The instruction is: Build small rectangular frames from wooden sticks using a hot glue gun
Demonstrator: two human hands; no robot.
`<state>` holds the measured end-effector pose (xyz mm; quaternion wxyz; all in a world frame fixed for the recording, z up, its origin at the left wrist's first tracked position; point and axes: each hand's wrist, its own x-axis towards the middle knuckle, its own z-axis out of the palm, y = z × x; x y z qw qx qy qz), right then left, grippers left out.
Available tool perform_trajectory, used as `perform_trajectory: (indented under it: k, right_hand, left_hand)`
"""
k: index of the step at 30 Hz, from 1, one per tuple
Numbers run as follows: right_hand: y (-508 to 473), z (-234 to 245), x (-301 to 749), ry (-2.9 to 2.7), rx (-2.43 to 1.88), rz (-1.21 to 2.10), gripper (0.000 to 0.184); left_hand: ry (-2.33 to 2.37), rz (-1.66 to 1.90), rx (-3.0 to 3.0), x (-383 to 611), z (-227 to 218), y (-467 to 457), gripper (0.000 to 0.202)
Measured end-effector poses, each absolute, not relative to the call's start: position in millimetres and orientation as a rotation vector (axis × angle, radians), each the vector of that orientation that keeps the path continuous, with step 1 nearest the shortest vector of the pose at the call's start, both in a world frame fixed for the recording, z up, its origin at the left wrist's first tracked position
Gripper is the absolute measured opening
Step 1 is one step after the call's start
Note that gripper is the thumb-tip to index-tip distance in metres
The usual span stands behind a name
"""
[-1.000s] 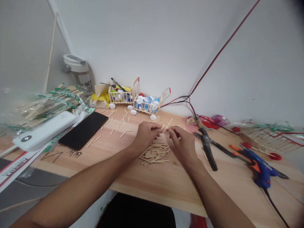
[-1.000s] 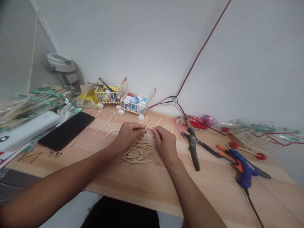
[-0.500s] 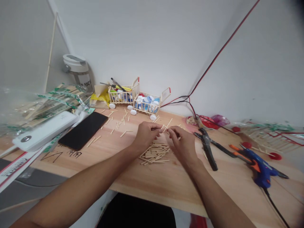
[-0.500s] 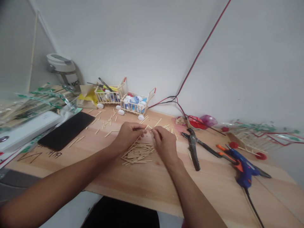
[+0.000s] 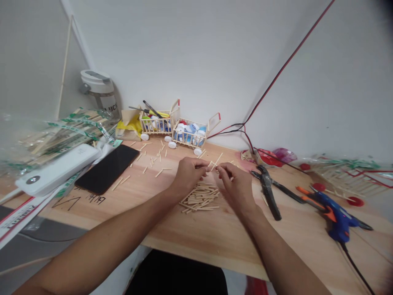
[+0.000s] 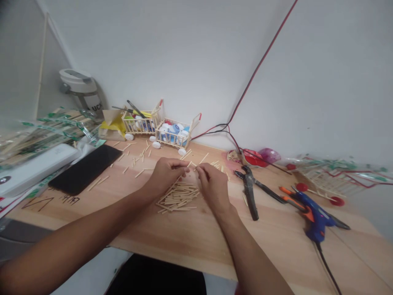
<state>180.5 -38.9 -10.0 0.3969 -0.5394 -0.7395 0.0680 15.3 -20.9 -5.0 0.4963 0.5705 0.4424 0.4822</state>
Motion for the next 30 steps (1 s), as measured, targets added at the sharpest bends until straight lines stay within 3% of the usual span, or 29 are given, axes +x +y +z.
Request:
perform_trajectory:
  k: [30]
  right_hand:
    - [-37.8, -11.2, 181.3, -1.879, -1.357, 0.152, 0.017]
  left_hand:
    - [1.07, 1.171, 1.388, 15.1, -5.8, -20.3, 0.02]
